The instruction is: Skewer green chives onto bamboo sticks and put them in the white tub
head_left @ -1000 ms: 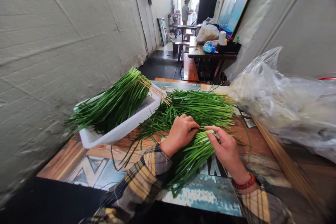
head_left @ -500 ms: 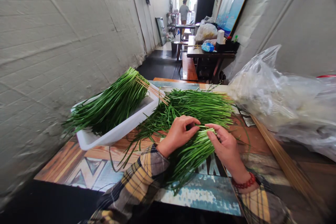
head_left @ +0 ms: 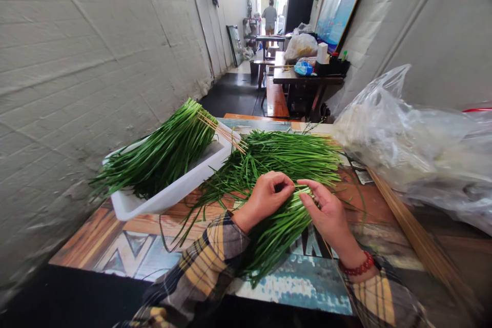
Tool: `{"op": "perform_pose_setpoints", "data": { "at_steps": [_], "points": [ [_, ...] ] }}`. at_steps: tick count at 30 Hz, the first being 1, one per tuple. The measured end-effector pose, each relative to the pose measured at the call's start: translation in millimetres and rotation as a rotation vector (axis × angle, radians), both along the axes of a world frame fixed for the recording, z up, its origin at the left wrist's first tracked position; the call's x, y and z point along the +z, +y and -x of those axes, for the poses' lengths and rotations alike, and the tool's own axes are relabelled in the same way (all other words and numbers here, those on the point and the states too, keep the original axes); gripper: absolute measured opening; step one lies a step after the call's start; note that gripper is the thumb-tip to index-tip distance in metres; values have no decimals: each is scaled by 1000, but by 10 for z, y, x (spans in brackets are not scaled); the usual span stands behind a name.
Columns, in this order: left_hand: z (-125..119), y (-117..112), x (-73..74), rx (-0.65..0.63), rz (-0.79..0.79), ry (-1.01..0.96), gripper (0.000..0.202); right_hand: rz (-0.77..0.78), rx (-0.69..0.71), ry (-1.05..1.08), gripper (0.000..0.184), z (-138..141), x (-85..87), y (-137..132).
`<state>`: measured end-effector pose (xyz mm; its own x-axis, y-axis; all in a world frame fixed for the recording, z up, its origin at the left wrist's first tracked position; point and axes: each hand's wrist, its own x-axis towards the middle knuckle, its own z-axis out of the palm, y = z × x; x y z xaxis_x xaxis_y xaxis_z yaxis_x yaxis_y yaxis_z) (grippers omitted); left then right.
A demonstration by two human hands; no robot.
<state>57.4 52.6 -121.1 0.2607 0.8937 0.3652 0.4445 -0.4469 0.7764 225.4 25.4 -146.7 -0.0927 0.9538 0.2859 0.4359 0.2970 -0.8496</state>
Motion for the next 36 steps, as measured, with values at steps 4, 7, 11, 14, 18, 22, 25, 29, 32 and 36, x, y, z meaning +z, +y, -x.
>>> {"op": "perform_pose_setpoints", "data": {
  "at_steps": [4,7,11,14,18,22,25,29,32,36],
  "points": [
    [-5,-3,-1,8,-17,-8,13,10,1,5,30,8,14,-4],
    [-5,-2,-4,10,-24,-14,14,6,-4,-3,30,14,29,-10],
    [-5,-1,-4,24,-23,-20,13,-2,-5,-9,31,17,42,-9],
    [-3,-1,-6,26,-18,-22,14,5,-10,-8,32,15,39,-8],
    [-2,-3,-8,23,-11,-18,14,2,-23,-15,33,13,39,-14],
    [-7,-11,9,20,-28,-13,14,-4,-27,-24,33,15,51,-22],
    [-10,-17,23,16,-58,-7,14,-8,-33,-34,33,17,52,-22],
    [-9,-19,22,0,-103,14,14,-12,-40,-40,32,19,54,-22],
    [-4,-17,10,0,-130,50,13,-19,-45,-44,31,22,64,-25],
    [-3,-18,4,-4,-156,73,12,-38,-44,-43,29,24,68,-25]
  ]
}}
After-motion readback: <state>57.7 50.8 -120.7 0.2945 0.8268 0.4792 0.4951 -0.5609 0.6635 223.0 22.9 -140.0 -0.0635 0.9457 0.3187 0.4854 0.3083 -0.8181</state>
